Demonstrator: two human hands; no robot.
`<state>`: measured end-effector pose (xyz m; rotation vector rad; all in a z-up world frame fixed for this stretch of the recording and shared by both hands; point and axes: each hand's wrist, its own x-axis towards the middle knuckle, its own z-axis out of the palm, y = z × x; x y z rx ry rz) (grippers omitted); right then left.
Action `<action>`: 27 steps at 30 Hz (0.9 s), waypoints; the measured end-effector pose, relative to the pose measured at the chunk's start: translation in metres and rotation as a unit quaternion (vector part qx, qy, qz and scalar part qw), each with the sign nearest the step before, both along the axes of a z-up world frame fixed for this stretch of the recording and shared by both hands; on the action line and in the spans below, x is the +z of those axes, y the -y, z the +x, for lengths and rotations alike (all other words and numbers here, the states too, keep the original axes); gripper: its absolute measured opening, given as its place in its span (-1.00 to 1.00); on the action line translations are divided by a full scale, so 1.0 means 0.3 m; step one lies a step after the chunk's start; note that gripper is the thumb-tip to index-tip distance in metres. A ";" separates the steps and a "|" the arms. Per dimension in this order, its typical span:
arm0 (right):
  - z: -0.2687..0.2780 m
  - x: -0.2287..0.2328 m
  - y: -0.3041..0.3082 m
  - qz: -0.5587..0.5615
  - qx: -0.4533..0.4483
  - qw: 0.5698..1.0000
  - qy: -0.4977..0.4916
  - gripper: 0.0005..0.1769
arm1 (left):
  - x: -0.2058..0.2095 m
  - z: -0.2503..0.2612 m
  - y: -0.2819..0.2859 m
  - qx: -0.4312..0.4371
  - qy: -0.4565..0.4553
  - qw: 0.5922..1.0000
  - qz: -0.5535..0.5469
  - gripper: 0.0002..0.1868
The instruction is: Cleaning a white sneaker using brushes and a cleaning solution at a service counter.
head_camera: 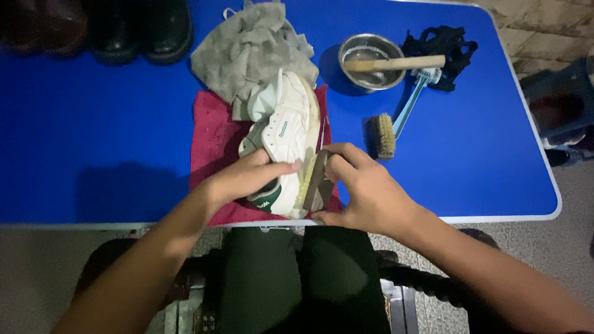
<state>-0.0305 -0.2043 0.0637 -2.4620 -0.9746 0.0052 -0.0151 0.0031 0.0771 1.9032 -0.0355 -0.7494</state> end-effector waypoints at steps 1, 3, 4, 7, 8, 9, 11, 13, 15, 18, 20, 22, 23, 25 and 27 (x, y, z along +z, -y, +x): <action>0.004 0.006 -0.002 0.001 0.000 1.000 0.003 -0.41 | -0.019 0.010 -0.003 0.000 0.003 1.000 0.001 -0.26; 0.003 0.009 -0.009 0.023 -0.005 0.999 -0.022 -0.39 | -0.069 0.025 -0.013 0.013 0.002 1.000 0.017 -0.25; 0.002 0.014 -0.012 0.023 -0.005 0.999 -0.024 -0.39 | -0.074 0.026 -0.018 0.013 0.000 1.000 0.016 -0.25; -0.007 0.018 -0.012 0.045 -0.015 0.998 -0.045 -0.37 | -0.081 0.019 -0.027 0.023 0.011 0.999 0.023 -0.27; -0.010 0.016 -0.010 0.045 -0.016 0.998 -0.047 -0.35 | -0.076 0.014 -0.028 0.025 0.004 0.999 0.034 -0.28; -0.011 0.015 -0.009 0.046 -0.018 0.998 -0.048 -0.33 | -0.069 0.011 -0.030 0.026 -0.002 0.999 0.045 -0.28; -0.007 0.009 -0.008 0.043 -0.025 0.997 -0.051 -0.34 | -0.072 0.007 -0.023 0.020 -0.003 0.999 0.036 -0.32; -0.003 0.005 -0.005 0.038 -0.028 0.997 -0.059 -0.35 | -0.049 -0.007 -0.030 0.018 -0.009 0.999 0.027 -0.36; 0.000 -0.002 -0.002 0.066 -0.043 0.995 -0.054 -0.36 | -0.006 -0.020 -0.052 -0.105 -0.002 0.994 0.009 -0.33; 0.021 -0.039 0.012 0.082 -0.052 0.994 -0.043 -0.34 | -0.098 0.010 -0.137 -0.212 0.019 0.977 0.033 -0.50; 0.012 -0.045 0.007 0.086 -0.034 0.995 -0.039 -0.34 | -0.115 0.008 -0.136 -0.218 0.029 0.975 0.033 -0.57; 0.005 -0.052 0.001 0.091 -0.016 0.995 -0.031 -0.33 | -0.124 0.010 -0.137 -0.222 0.041 0.973 0.034 -0.64; -0.001 -0.055 -0.002 0.078 0.007 0.997 -0.022 -0.32 | -0.125 0.011 -0.137 -0.229 0.065 0.970 0.037 -0.73; 0.009 -0.061 -0.002 0.067 0.031 0.997 -0.012 -0.31 | -0.116 0.010 -0.136 -0.234 0.090 0.967 0.043 -0.77; 0.046 -0.069 0.012 0.123 0.033 0.992 0.013 -0.31 | -0.105 0.016 -0.125 -0.247 0.143 0.957 0.050 -0.67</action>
